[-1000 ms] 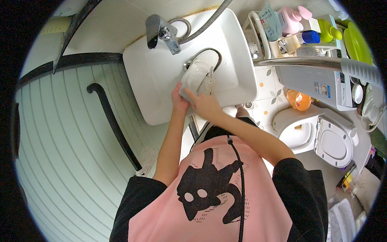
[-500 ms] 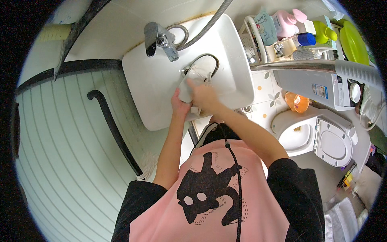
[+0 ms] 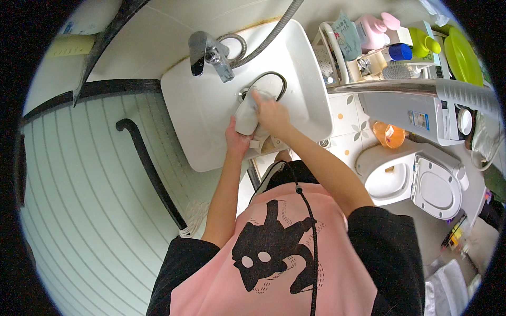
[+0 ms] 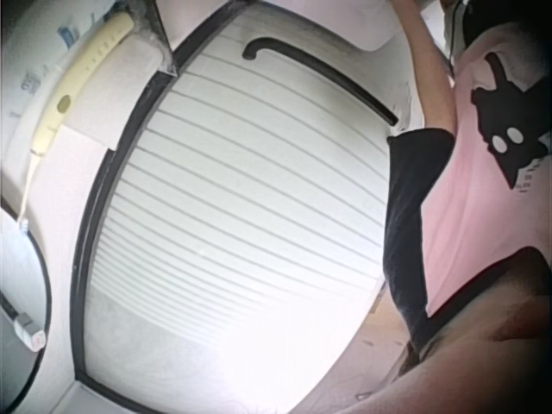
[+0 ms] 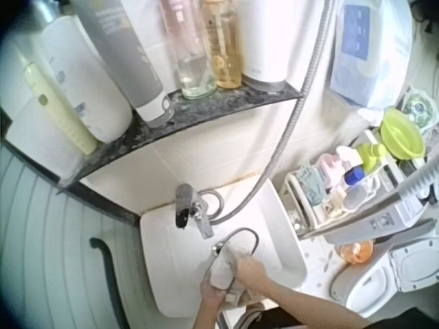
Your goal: The person washes a white sneaker in a bathroom sink using a brush and water. They scrub the upper, sole, and laces, rinse repeatedly, and place the shoe on a nearby surface. The second shoe is briefly handled and rinsed.
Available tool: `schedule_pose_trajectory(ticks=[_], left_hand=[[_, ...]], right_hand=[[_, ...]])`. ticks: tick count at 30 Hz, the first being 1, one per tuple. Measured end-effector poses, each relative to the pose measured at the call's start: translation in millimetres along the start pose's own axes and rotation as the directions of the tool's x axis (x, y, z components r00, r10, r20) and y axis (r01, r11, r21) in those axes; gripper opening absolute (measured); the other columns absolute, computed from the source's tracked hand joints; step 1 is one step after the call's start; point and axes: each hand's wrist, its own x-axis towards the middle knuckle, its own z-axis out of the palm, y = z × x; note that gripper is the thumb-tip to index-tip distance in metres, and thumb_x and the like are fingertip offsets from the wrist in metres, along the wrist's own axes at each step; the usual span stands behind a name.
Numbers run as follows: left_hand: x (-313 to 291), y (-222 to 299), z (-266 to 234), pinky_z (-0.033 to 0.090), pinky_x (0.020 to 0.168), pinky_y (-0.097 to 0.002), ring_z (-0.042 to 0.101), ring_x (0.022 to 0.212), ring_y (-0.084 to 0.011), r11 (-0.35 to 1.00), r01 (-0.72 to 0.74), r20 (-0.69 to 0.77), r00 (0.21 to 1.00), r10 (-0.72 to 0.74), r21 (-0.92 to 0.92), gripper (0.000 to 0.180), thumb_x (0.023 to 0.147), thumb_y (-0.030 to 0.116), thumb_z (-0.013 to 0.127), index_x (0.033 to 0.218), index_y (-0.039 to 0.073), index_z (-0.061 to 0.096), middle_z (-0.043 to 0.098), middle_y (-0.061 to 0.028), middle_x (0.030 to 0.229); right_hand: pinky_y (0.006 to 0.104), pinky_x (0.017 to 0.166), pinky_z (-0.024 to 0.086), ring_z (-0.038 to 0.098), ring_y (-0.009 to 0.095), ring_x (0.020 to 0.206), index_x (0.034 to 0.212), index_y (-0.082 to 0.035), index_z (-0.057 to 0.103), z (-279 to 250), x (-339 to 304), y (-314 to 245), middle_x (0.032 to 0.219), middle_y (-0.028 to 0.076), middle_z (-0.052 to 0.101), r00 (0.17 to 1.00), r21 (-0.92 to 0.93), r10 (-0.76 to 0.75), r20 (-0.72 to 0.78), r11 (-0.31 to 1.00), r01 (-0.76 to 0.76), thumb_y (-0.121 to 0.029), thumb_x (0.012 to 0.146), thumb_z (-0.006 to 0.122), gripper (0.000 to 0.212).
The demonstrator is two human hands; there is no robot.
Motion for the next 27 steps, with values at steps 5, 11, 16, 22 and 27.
schedule_pose_trajectory(ticks=[5, 11, 16, 22, 27], left_hand=[[31, 0, -43, 0.037, 0.09, -0.0417, 0.046, 0.107, -0.0258, 0.995, 0.086, 0.099, 0.992, -0.082, -0.047, 0.044, 0.089, 0.038, 0.032, 0.116, 0.005, 0.042, 0.048, -0.0102, 0.116], [1, 0, -2, 0.036, 0.088, -0.0446, 0.047, 0.105, -0.0256, 0.997, -0.025, -0.064, 0.998, 0.029, 0.07, 0.041, 0.089, 0.037, 0.031, 0.117, 0.009, 0.043, 0.049, -0.0083, 0.115], [14, 2, -12, 0.035, 0.091, -0.0439, 0.046, 0.107, -0.0272, 0.998, -0.01, 0.074, 0.997, 0.014, -0.061, 0.041, 0.088, 0.032, 0.035, 0.118, 0.005, 0.041, 0.047, -0.0111, 0.117], [-1, 22, -2, 0.032, 0.093, -0.0444, 0.041, 0.111, -0.031, 0.374, -0.498, 0.307, 0.831, 0.464, 0.782, 0.04, 0.08, 0.019, 0.05, 0.117, 0.004, 0.043, 0.043, -0.0158, 0.12], [-25, 27, 11, 0.022, 0.094, -0.0561, 0.023, 0.122, -0.0362, -0.571, -0.322, 0.449, 0.889, 0.092, 0.755, 0.082, 0.06, 0.039, 0.068, 0.124, 0.001, 0.033, 0.028, -0.0228, 0.13]], right_hand=[[0.0444, 0.062, 0.044, 0.056, 0.035, 0.077, 0.122, -0.022, 0.034, 33, -27, -20, 0.078, 0.017, 0.058, 0.974, -0.359, -0.224, 0.025, 0.907, 0.218, -0.021, 0.077, 0.05, 0.048], [0.0429, 0.063, 0.046, 0.057, 0.035, 0.072, 0.125, -0.024, 0.032, -16, 19, 33, 0.08, 0.018, 0.057, 0.995, -0.317, -0.032, -0.098, 0.949, -0.001, -0.025, 0.078, 0.05, 0.05], [0.0424, 0.06, 0.045, 0.056, 0.037, 0.069, 0.126, -0.023, 0.032, 19, -23, 34, 0.076, 0.02, 0.057, 0.954, -0.231, -0.298, -0.033, 0.931, 0.283, -0.025, 0.078, 0.054, 0.053], [0.041, 0.059, 0.042, 0.056, 0.035, 0.064, 0.128, -0.017, 0.03, -24, -1, 62, 0.067, 0.022, 0.055, 0.965, 0.103, 0.033, -0.258, 0.995, -0.007, -0.025, 0.08, 0.053, 0.054], [0.0418, 0.066, 0.043, 0.056, 0.037, 0.072, 0.129, -0.016, 0.029, 7, -29, 53, 0.079, 0.022, 0.057, 0.968, 0.102, -0.061, -0.242, 0.991, 0.088, -0.024, 0.079, 0.053, 0.056]])
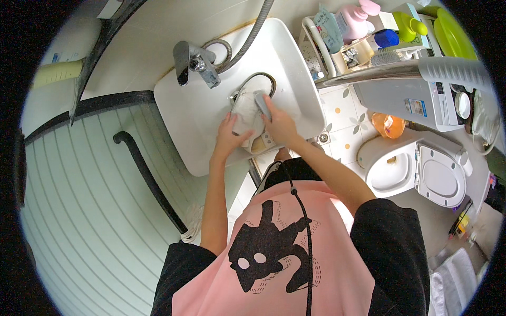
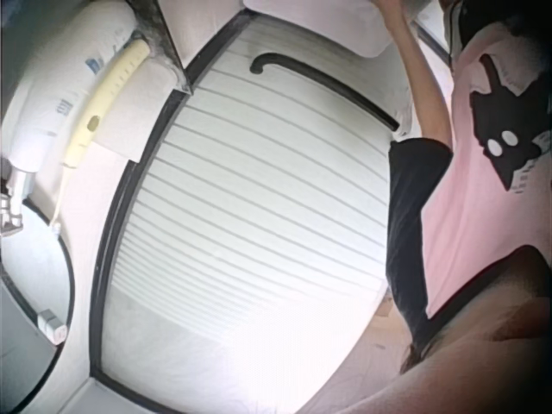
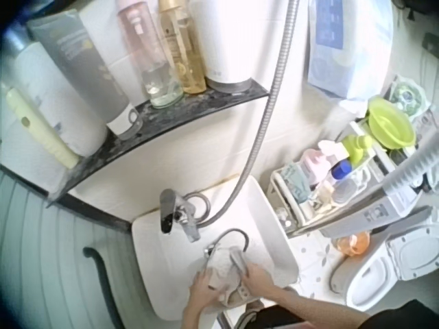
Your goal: The person washes a white sneaker in a bathroom sink using a brush and water. They scrub the upper, sole, and laces, rinse repeatedly, and place the shoe on a nearby surface. The second shoe is briefly handled and rinsed.
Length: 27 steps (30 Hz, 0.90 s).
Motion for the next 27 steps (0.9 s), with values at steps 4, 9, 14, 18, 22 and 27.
schedule_pose_trajectory(ticks=[4, 9, 14, 18, 22, 27], left_hand=[[-11, 42, -1, 0.013, 0.092, -0.0636, 0.012, 0.125, -0.0407, 0.938, 0.022, 0.243, 0.963, -0.113, 0.346, 0.117, 0.043, 0.048, 0.075, 0.129, -0.004, 0.016, 0.015, -0.0265, 0.134], [-11, 60, 16, 0.017, 0.092, -0.0622, 0.014, 0.124, -0.0432, 0.898, 0.054, 0.253, 0.95, -0.181, 0.437, 0.115, 0.045, 0.04, 0.075, 0.128, -0.008, 0.011, 0.013, -0.0296, 0.133], [-9, 32, 0, 0.034, 0.088, -0.0483, 0.034, 0.116, -0.0389, 0.972, -0.151, 0.241, 0.965, 0.106, 0.179, 0.08, 0.058, 0.023, 0.064, 0.124, -0.003, 0.029, 0.031, -0.0283, 0.125], [7, 15, -7, 0.043, 0.075, -0.0365, 0.053, 0.09, -0.0341, 0.973, -0.051, 0.117, 0.99, 0.079, -0.227, 0.041, 0.064, 0.012, 0.056, 0.103, -0.002, 0.051, 0.054, -0.024, 0.096], [14, 2, -21, 0.045, 0.067, -0.0319, 0.058, 0.073, -0.0265, 0.845, 0.115, 0.054, 0.993, -0.102, -0.522, 0.027, 0.066, 0.005, 0.051, 0.091, -0.004, 0.056, 0.06, -0.0163, 0.082], [26, -10, -14, 0.045, 0.066, -0.0321, 0.055, 0.071, -0.0187, 0.278, 0.251, 0.161, 0.937, -0.311, -0.927, 0.029, 0.063, -0.001, 0.043, 0.09, -0.004, 0.056, 0.057, -0.0102, 0.08]], right_hand=[[0.0414, 0.07, 0.043, 0.056, 0.039, 0.079, 0.129, -0.016, 0.028, 16, 10, 17, 0.085, 0.025, 0.057, 0.99, 0.264, 0.069, -0.122, 0.964, -0.035, -0.024, 0.076, 0.054, 0.059], [0.0407, 0.066, 0.044, 0.057, 0.04, 0.073, 0.128, -0.016, 0.031, 0, 28, 17, 0.079, 0.026, 0.057, 0.966, 0.25, 0.237, -0.106, 0.946, -0.205, -0.025, 0.075, 0.054, 0.058], [0.0402, 0.066, 0.044, 0.057, 0.038, 0.069, 0.128, -0.014, 0.032, -42, 19, 0, 0.082, 0.026, 0.057, 0.893, 0.313, 0.386, 0.232, 0.839, -0.445, -0.026, 0.075, 0.054, 0.058], [0.0401, 0.064, 0.043, 0.056, 0.038, 0.066, 0.128, -0.013, 0.03, -22, 11, 13, 0.082, 0.026, 0.056, 0.948, 0.241, 0.267, 0.174, 0.922, -0.304, -0.023, 0.075, 0.055, 0.06], [0.0386, 0.072, 0.04, 0.053, 0.039, 0.078, 0.13, -0.015, 0.026, 11, -1, 13, 0.09, 0.027, 0.054, 0.995, 0.273, 0.096, 0.029, 0.957, -0.1, -0.019, 0.077, 0.053, 0.06], [0.0374, 0.075, 0.039, 0.053, 0.038, 0.084, 0.132, -0.016, 0.021, -17, 17, -18, 0.094, 0.026, 0.054, 0.977, 0.244, 0.18, 0.11, 0.949, -0.202, -0.014, 0.078, 0.051, 0.062]])
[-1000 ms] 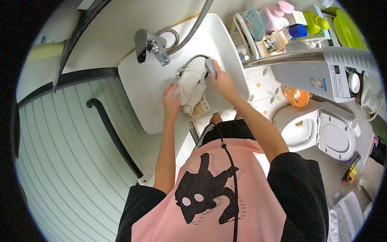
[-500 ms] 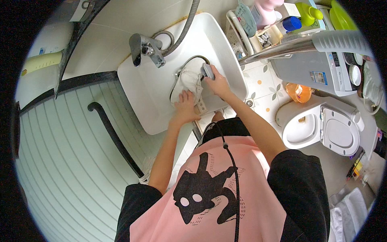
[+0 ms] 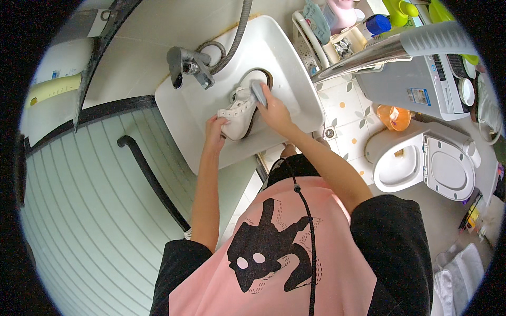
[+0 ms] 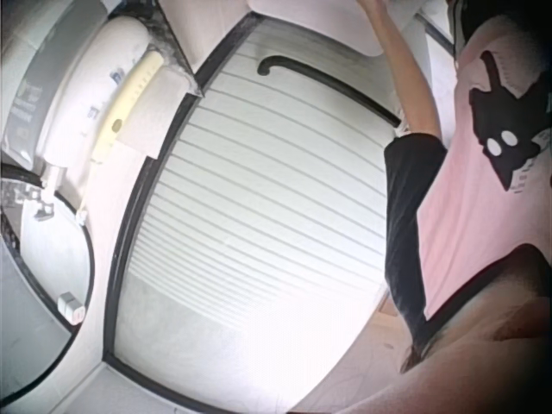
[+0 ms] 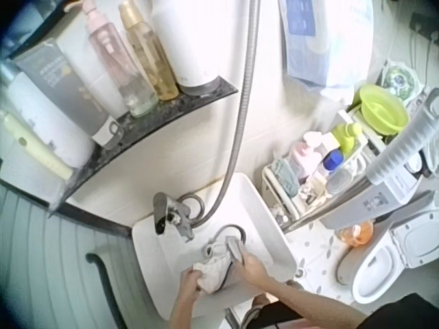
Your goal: The person washes a white sneaker in a bathroom sink using a brush and water. They scrub the upper, sole, and laces, rinse repeatedly, and place the shoe on a nearby surface. The second shoe is briefly handled and rinsed.
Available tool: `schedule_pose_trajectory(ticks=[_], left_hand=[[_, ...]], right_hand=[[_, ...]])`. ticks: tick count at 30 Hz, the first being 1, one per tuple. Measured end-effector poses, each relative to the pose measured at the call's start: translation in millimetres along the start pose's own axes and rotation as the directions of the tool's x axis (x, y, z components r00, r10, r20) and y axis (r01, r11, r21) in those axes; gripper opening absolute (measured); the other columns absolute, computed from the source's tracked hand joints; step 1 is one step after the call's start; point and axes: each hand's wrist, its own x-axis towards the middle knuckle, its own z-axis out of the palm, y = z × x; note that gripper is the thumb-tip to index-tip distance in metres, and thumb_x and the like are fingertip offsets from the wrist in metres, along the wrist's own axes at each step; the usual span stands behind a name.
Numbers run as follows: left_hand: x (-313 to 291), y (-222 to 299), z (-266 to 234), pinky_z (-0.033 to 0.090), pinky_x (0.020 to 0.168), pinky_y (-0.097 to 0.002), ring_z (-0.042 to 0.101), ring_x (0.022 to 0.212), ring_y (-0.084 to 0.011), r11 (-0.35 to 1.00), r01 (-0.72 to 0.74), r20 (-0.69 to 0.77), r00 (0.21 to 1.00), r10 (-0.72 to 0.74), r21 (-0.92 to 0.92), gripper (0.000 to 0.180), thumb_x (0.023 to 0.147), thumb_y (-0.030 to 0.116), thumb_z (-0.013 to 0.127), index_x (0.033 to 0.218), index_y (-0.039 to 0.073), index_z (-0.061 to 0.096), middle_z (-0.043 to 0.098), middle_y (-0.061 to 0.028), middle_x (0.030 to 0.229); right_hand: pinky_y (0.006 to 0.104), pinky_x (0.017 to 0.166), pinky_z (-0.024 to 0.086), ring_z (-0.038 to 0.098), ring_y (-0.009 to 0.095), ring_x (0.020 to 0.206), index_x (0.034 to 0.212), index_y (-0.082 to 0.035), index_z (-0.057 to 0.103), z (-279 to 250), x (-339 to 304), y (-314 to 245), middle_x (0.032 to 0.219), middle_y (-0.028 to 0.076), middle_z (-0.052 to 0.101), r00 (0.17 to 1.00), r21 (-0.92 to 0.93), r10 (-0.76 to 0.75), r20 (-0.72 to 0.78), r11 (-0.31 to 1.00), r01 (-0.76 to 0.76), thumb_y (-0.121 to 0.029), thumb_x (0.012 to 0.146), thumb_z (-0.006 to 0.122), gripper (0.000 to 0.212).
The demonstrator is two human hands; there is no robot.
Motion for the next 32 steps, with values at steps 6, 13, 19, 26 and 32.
schedule_pose_trajectory(ticks=[6, 13, 19, 26, 32], left_hand=[[35, -26, -8, 0.045, 0.081, -0.0394, 0.053, 0.084, -0.0274, 0.847, 0.249, 0.04, 0.964, -0.262, -0.471, 0.042, 0.064, 0.0, 0.037, 0.104, -0.004, 0.047, 0.053, -0.0147, 0.097], [42, -57, 15, 0.043, 0.086, -0.0407, 0.054, 0.091, -0.0265, 0.654, 0.32, 0.125, 0.937, -0.327, -0.686, 0.038, 0.07, 0.001, 0.029, 0.103, 0.001, 0.048, 0.053, -0.012, 0.098], [21, -55, 22, 0.048, 0.065, -0.0333, 0.053, 0.073, -0.0187, 0.654, 0.225, 0.045, 0.959, -0.279, -0.723, 0.026, 0.069, 0.003, 0.037, 0.093, 0.004, 0.048, 0.051, -0.0057, 0.078], [21, -33, 35, 0.033, 0.042, -0.0277, 0.042, 0.051, -0.0137, 0.928, 0.163, -0.096, 0.974, -0.206, -0.334, 0.027, 0.062, -0.003, 0.044, 0.089, 0.002, 0.047, 0.044, -0.0031, 0.066], [25, -46, 32, 0.035, 0.046, -0.0271, 0.042, 0.054, -0.0136, 0.944, 0.155, -0.057, 0.982, -0.179, -0.29, 0.027, 0.064, -0.001, 0.045, 0.091, 0.002, 0.046, 0.044, -0.0036, 0.066]], right_hand=[[0.0393, 0.068, 0.043, 0.055, 0.037, 0.079, 0.132, -0.015, 0.021, 63, -29, 4, 0.092, 0.023, 0.055, 0.932, -0.033, -0.334, -0.141, 0.943, 0.332, -0.017, 0.08, 0.05, 0.06], [0.0418, 0.06, 0.043, 0.055, 0.036, 0.07, 0.13, -0.017, 0.026, 21, 19, -11, 0.082, 0.022, 0.055, 0.985, -0.192, -0.16, -0.066, 0.971, 0.145, -0.022, 0.08, 0.05, 0.056], [0.0423, 0.055, 0.041, 0.053, 0.034, 0.064, 0.13, -0.025, 0.026, 20, -7, 10, 0.07, 0.018, 0.05, 0.922, -0.436, -0.385, 0.038, 0.824, 0.362, -0.028, 0.082, 0.049, 0.053], [0.0434, 0.057, 0.045, 0.055, 0.036, 0.064, 0.129, -0.028, 0.026, 42, -14, 7, 0.072, 0.017, 0.052, 0.918, -0.481, -0.396, 0.019, 0.801, 0.355, -0.027, 0.081, 0.051, 0.054], [0.0411, 0.063, 0.044, 0.054, 0.036, 0.07, 0.13, -0.026, 0.026, 11, 42, -7, 0.076, 0.017, 0.055, 0.97, -0.454, -0.233, -0.065, 0.873, 0.179, -0.032, 0.081, 0.051, 0.056]])
